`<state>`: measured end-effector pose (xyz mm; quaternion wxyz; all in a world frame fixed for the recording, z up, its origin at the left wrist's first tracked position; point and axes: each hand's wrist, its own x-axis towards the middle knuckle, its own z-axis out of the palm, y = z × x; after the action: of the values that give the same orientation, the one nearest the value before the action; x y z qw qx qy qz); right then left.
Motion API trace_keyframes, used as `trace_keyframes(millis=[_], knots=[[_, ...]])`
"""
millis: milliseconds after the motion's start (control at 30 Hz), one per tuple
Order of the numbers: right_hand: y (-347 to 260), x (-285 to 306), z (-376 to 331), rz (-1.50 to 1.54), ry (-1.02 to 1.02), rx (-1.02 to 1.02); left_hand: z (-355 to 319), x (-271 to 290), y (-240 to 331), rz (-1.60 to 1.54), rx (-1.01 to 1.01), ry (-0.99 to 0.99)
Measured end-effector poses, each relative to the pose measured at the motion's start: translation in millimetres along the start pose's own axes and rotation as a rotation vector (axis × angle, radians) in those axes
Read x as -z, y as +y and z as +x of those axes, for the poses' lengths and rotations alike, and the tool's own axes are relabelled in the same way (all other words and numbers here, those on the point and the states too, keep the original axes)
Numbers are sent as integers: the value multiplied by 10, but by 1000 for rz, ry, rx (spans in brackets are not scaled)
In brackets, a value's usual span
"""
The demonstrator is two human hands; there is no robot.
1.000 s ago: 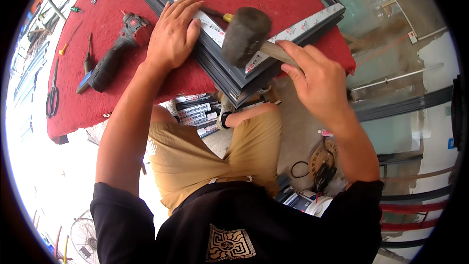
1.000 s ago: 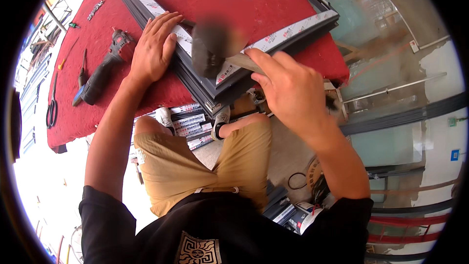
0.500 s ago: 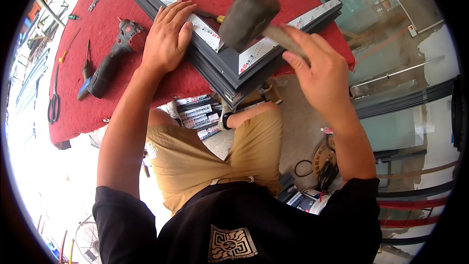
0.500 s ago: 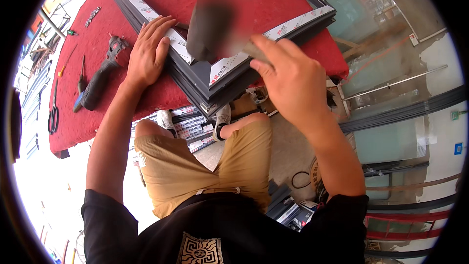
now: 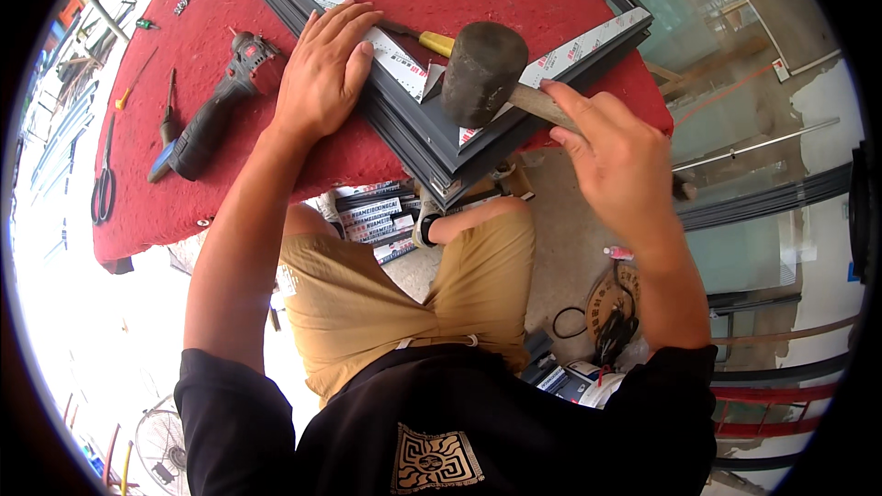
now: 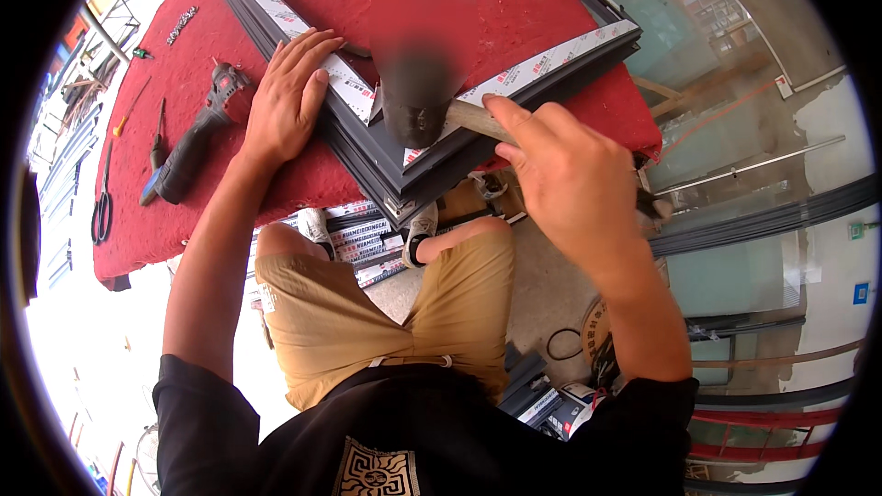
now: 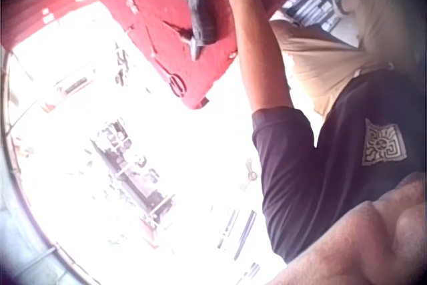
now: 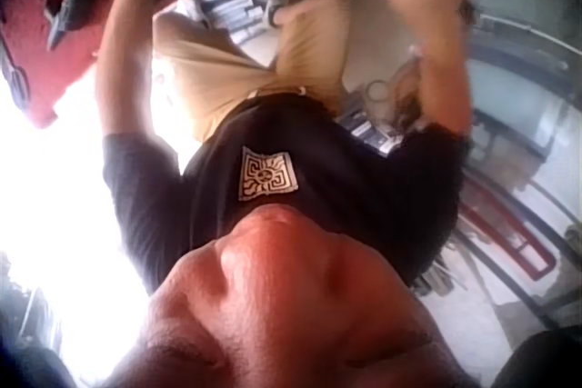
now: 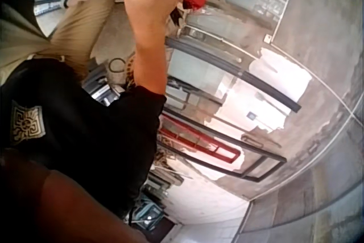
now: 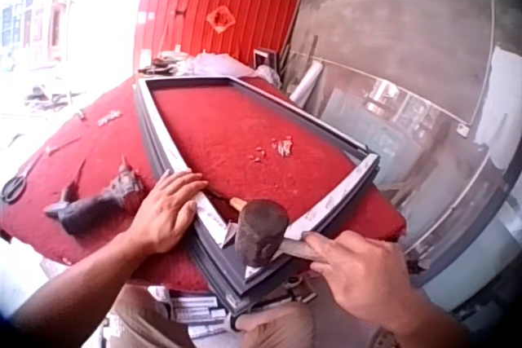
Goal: The person assembles a metal window frame on a red workbench. They use a power drill to drive screws into the frame corners, a rubber mallet to tap the joints into alignment, and a manual screwdriver for final adjustments. The person also uses a utility knife to trim protective film from the frame edges.
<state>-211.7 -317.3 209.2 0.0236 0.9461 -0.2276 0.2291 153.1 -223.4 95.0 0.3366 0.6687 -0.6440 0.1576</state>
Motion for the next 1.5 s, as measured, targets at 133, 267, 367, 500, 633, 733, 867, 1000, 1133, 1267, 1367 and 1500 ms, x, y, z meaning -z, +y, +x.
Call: trace_keyframes(millis=[133, 267, 367, 500, 633, 733, 867, 1000, 1133, 1267, 1367, 1500], knots=[[-49, 83, 61, 26, 127, -56, -2, 20, -3, 6, -5, 4], [22, -11, 25, -20, 161, 8, 21, 9, 9, 0, -4, 8], [47, 32, 37, -57, 0, -1, 1, 8, -5, -7, 4, 4], [41, 12, 44, 33, 150, -73, 3, 0, 0, -10, -4, 11], [8, 15, 91, 98, 263, -61, -8, 0, -8, -5, -13, 41], [-61, -53, 39, 94, 141, 4, 18, -24, -15, -8, -28, 59], [-115, -68, 66, 39, 7, 74, -13, -22, -22, -12, -3, 24], [-126, -113, 103, 94, 179, 6, 10, -7, -13, 1, 2, 20], [-80, -96, 109, 96, 247, -29, -1, -16, -22, 6, 2, 16], [-40, -60, 107, 172, 267, -78, 3, -3, -8, 0, 12, 9], [51, -104, 52, 261, 298, -107, 16, 15, 15, -23, 14, 2], [142, -255, -115, 498, 342, -234, 32, 10, 11, -51, 3, -14]])
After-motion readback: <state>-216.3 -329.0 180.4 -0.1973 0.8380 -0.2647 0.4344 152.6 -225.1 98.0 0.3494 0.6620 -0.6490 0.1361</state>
